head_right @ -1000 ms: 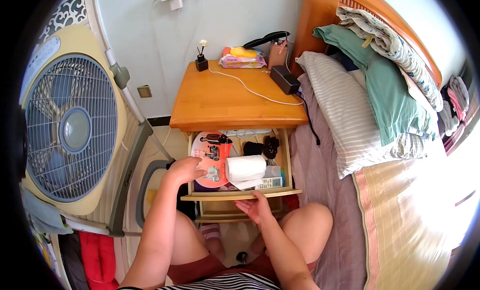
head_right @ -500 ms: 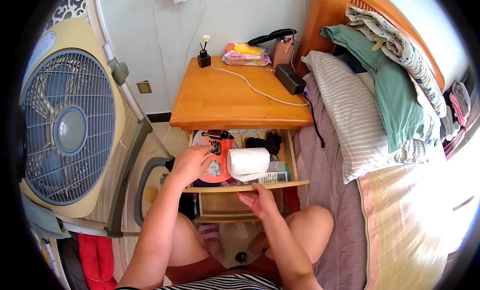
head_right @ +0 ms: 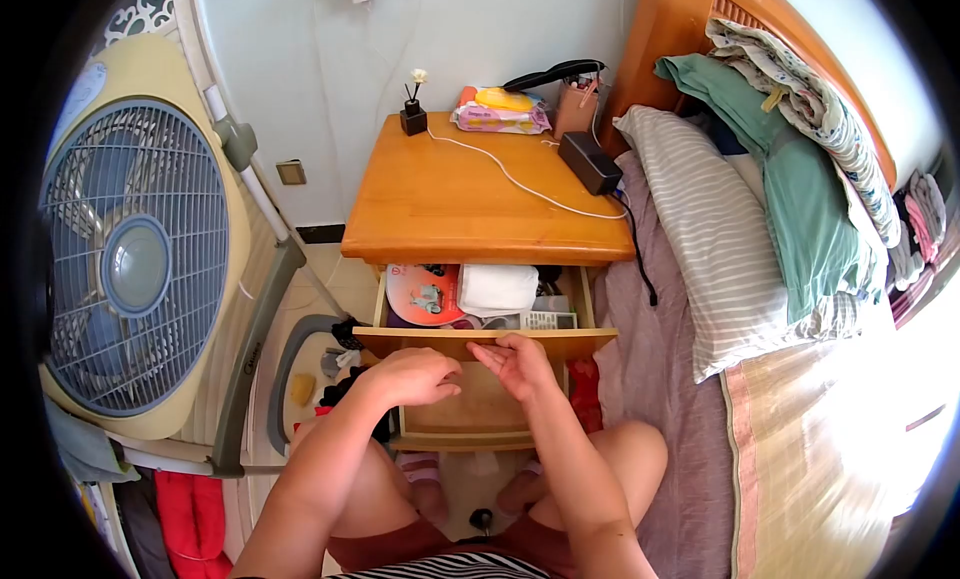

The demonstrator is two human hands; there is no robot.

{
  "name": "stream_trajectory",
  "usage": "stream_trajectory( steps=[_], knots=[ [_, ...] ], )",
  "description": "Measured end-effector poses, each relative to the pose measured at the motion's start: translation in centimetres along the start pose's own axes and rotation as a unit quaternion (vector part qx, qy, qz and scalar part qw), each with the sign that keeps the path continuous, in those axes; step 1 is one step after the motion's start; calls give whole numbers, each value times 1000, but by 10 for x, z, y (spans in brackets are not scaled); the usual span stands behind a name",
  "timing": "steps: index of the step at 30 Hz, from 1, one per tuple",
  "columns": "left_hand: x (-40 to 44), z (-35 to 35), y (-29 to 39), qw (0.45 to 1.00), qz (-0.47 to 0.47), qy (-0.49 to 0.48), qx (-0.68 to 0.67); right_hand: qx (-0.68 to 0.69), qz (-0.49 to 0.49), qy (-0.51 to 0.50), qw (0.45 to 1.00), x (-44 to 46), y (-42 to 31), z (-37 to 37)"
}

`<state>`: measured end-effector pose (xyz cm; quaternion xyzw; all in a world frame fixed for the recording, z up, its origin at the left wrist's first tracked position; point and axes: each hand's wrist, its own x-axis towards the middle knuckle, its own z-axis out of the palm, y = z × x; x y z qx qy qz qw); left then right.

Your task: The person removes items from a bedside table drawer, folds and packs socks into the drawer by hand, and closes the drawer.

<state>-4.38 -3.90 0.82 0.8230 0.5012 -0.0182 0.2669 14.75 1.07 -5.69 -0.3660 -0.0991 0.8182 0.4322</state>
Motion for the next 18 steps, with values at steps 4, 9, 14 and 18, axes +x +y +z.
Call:
stream_trajectory(
  steps=[4, 9, 14, 18],
  knots=[
    [9, 1, -3, 999, -32, -12, 21, -15, -26, -25, 999, 0, 8, -8],
    [5, -6, -19, 995, -77, 63, 3, 9, -7, -34, 999, -7, 2, -15],
    [-18, -18, -43, 985, -161, 63, -23, 45, 22, -33, 998, -7, -7, -29],
    [-30, -11, -76, 945, -260, 39, -192, 35, 37, 2, 999, -8, -11, -42]
  ],
)
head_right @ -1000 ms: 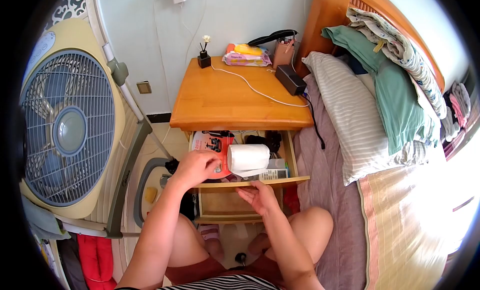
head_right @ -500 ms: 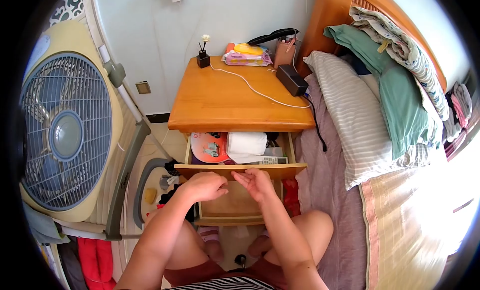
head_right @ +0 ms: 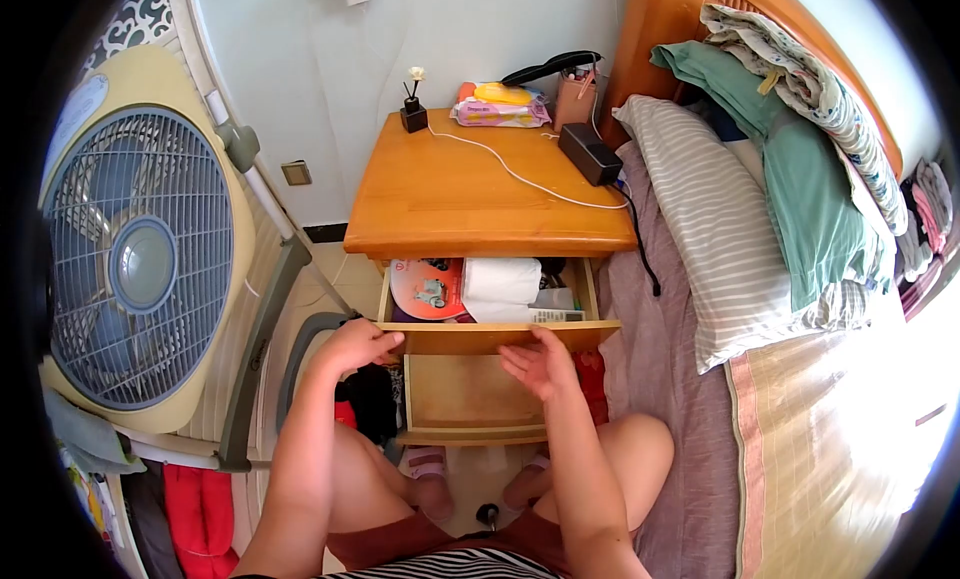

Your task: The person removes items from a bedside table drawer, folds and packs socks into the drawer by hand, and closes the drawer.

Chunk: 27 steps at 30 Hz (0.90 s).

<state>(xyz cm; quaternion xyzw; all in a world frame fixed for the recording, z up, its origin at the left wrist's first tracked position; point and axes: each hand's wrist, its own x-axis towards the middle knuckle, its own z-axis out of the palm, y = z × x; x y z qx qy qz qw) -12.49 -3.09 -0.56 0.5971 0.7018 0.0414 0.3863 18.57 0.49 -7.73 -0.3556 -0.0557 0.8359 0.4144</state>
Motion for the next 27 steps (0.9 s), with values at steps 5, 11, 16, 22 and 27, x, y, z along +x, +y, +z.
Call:
stream_trajectory(
  steps=[5, 11, 16, 22, 27],
  knots=[
    [7, 22, -28, 962, -131, -51, -234, 3, -68, 145, 987, 5, -32, -23],
    [15, 67, -12, 710, -134, -20, -691, -86, -80, 152, 981, 13, -36, -15],
    [37, 65, -5, 592, -107, -21, -798, -96, -110, 133, 980, 8, -34, -7],
    [33, 68, -2, 529, -114, -20, -841, -94, -136, 137, 977, 2, -34, 2],
    [35, 61, 1, 503, -137, -43, -852, -95, -147, 141, 975, 6, -37, 0]
  ],
)
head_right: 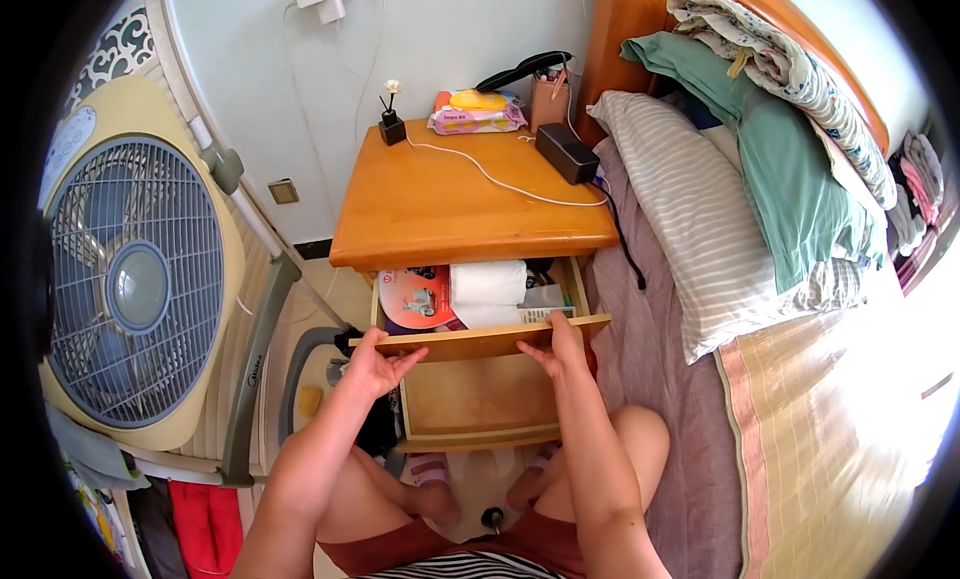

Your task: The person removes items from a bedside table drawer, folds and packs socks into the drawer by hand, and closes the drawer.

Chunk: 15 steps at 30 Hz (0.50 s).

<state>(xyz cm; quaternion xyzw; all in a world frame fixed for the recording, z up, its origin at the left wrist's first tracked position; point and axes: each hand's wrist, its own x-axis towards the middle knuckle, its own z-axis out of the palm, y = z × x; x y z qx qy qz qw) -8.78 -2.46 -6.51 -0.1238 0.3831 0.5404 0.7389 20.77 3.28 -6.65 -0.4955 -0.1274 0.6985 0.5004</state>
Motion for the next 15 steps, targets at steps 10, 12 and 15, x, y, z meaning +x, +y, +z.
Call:
stream_trajectory(
  steps=[10, 12, 15],
  knots=[
    [16, 21, 17, 998, 26, -40, 35, 16, 5, 4, 1000, 23, -13, 15],
    [19, 29, 19, 997, 45, -37, 52, 18, -8, 4, 1000, 32, -17, 16],
    [24, 37, 18, 994, 75, -56, 60, 41, -29, -31, 998, 50, -19, 15]
  ],
)
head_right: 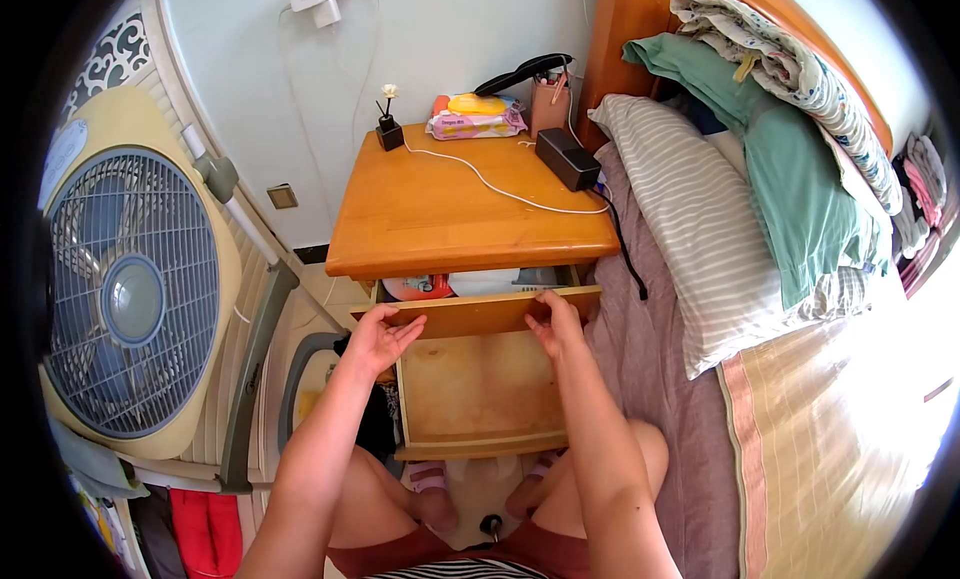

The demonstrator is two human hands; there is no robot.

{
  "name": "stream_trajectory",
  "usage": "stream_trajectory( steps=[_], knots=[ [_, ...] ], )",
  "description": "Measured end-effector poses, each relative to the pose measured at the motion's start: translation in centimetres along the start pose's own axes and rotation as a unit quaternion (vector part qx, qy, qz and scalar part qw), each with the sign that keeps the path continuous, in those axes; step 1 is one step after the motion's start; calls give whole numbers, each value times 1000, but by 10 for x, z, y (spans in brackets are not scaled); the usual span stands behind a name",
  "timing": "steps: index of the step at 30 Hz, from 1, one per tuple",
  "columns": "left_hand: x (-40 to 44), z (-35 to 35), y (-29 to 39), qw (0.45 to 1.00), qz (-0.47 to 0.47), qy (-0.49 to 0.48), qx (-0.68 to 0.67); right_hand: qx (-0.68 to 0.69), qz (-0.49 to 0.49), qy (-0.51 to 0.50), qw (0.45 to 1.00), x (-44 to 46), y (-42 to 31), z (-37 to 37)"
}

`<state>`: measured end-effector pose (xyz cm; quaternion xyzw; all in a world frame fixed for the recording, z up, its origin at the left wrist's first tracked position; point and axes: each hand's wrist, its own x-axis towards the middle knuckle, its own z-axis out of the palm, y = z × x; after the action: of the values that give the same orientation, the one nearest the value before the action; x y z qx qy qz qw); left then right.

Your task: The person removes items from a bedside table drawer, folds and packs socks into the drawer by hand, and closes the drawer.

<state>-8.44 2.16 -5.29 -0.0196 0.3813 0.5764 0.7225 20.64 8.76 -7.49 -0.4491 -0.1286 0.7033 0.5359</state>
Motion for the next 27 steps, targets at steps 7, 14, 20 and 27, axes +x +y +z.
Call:
stream_trajectory(
  steps=[7, 14, 20, 27],
  knots=[
    [21, 1, 4, 999, 32, -10, -23, 18, 8, -13, 1000, 21, -8, 3],
    [36, 5, 5, 995, 67, -29, -68, 27, -4, -21, 999, 32, -9, 7],
    [39, 12, 8, 994, 68, -10, -91, 22, 0, -74, 997, 40, -8, -2],
    [37, -1, 15, 991, 35, -91, -88, 53, 6, -94, 994, 41, -5, -7]
  ],
)
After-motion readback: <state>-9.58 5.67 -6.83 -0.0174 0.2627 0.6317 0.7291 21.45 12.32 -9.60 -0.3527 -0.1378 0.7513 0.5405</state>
